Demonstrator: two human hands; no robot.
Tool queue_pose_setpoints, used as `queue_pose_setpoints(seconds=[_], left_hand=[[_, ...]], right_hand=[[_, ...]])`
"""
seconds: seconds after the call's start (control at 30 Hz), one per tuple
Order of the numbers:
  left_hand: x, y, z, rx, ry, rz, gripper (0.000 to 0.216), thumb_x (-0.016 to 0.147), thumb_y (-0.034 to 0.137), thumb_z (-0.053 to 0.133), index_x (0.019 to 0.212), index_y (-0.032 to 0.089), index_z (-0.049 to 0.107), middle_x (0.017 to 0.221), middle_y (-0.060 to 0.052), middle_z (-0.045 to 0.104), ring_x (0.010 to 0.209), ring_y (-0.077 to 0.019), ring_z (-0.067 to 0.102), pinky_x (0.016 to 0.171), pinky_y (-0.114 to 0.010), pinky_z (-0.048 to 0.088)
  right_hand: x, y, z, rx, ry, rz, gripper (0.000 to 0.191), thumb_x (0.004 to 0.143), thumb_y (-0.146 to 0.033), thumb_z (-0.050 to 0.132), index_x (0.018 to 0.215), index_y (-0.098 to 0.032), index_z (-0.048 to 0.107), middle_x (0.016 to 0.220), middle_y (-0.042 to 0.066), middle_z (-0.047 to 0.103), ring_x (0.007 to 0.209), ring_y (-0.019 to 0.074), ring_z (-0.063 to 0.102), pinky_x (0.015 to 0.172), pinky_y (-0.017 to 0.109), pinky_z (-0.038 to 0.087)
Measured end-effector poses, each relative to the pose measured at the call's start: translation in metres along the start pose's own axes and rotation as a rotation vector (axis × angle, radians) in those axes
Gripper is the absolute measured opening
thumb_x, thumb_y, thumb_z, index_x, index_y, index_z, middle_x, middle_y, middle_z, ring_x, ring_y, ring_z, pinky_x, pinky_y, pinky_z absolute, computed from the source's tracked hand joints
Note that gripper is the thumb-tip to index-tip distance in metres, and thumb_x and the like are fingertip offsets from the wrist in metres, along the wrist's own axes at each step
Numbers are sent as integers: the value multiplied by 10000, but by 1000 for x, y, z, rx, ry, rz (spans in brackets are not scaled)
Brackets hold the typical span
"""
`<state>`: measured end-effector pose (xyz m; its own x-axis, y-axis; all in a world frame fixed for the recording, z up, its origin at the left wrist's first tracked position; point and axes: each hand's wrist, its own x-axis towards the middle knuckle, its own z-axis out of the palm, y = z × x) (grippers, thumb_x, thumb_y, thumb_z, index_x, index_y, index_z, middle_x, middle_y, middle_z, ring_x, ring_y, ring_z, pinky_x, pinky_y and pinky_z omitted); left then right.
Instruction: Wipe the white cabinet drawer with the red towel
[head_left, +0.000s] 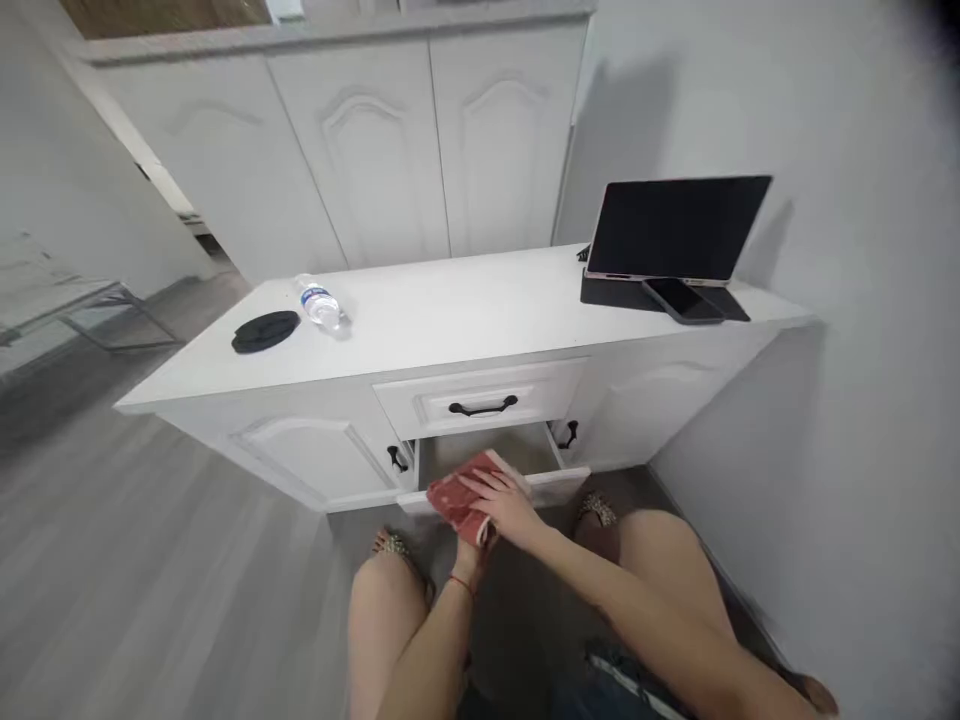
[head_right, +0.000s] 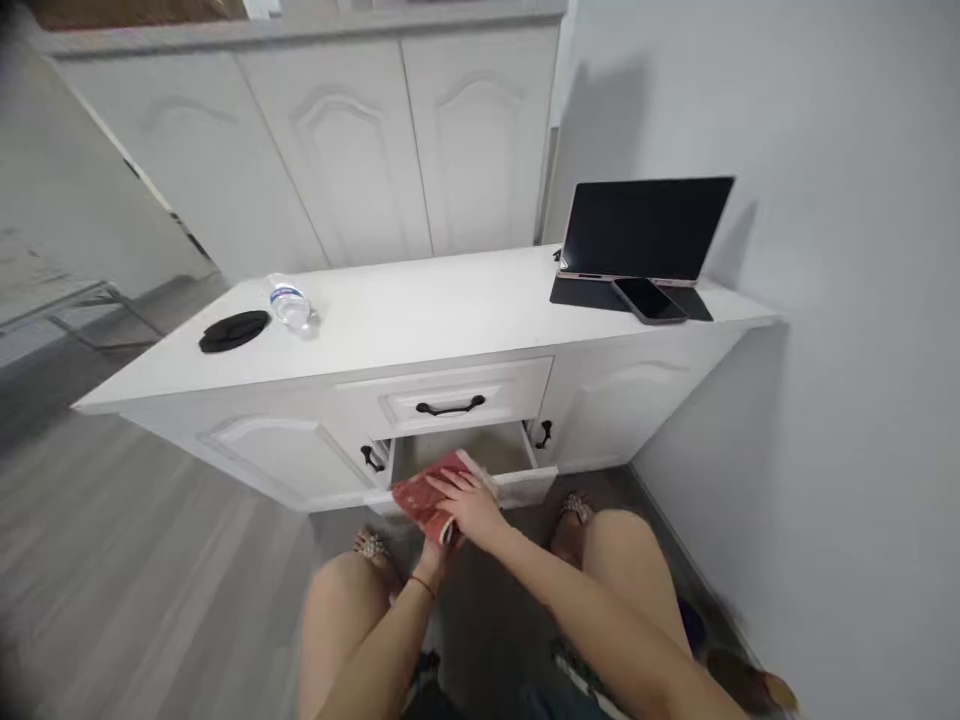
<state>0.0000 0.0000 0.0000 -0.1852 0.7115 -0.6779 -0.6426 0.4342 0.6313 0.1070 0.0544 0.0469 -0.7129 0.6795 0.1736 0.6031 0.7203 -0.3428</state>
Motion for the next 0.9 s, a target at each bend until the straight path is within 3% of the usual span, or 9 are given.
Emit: queue_pose_setpoints(seconds=[0.1,0.23,0.47,0.6,0.73,0.9], left_hand=[[6,-1,7,-1,-28,34,161,823,56,603,932,152,673,1099,-158,748,1057,-254,716,884,-343,569],[9,1,6,18,-33,-23,99,834,138,713,807,173,624,808,-58,720,739,-162,716,777,-272,571],[11,2,6,26,-3,-49,189,921,157,640,773,206,533,704,13,650,609,-96,666,698,-196,563],[10,-1,9,27,27,-41,222,932,171,631,767,226,493,665,30,610,631,-101,672,731,-196,566],[10,-3,11,30,35,-26,209,930,181,637,778,224,499,675,29,593,642,-110,673,766,-219,566],[8,-2,12,44,42,-11,267,848,219,752,769,232,498,679,40,572,691,-130,690,819,-244,564]], right_hand=[[-31,18,-5,-45,74,56,278,925,-145,575,1076,-267,775,1564,5,491,1431,279,446,1156,500,391],[-65,36,-8,-153,257,162,328,888,-66,552,1024,-254,783,1471,36,598,1321,279,526,1101,469,415],[-91,42,9,-227,476,335,391,845,-24,495,961,-252,790,1278,96,683,1155,288,558,997,457,414],[-100,50,35,-68,680,507,306,864,-137,524,957,-222,802,1214,156,635,1106,301,531,980,482,436],[-99,55,60,201,872,653,261,842,-280,561,941,-216,794,1170,137,562,1102,290,500,999,508,445],[-83,44,76,383,969,816,347,767,-394,603,1020,-197,738,1257,149,502,1212,323,455,1095,548,366]])
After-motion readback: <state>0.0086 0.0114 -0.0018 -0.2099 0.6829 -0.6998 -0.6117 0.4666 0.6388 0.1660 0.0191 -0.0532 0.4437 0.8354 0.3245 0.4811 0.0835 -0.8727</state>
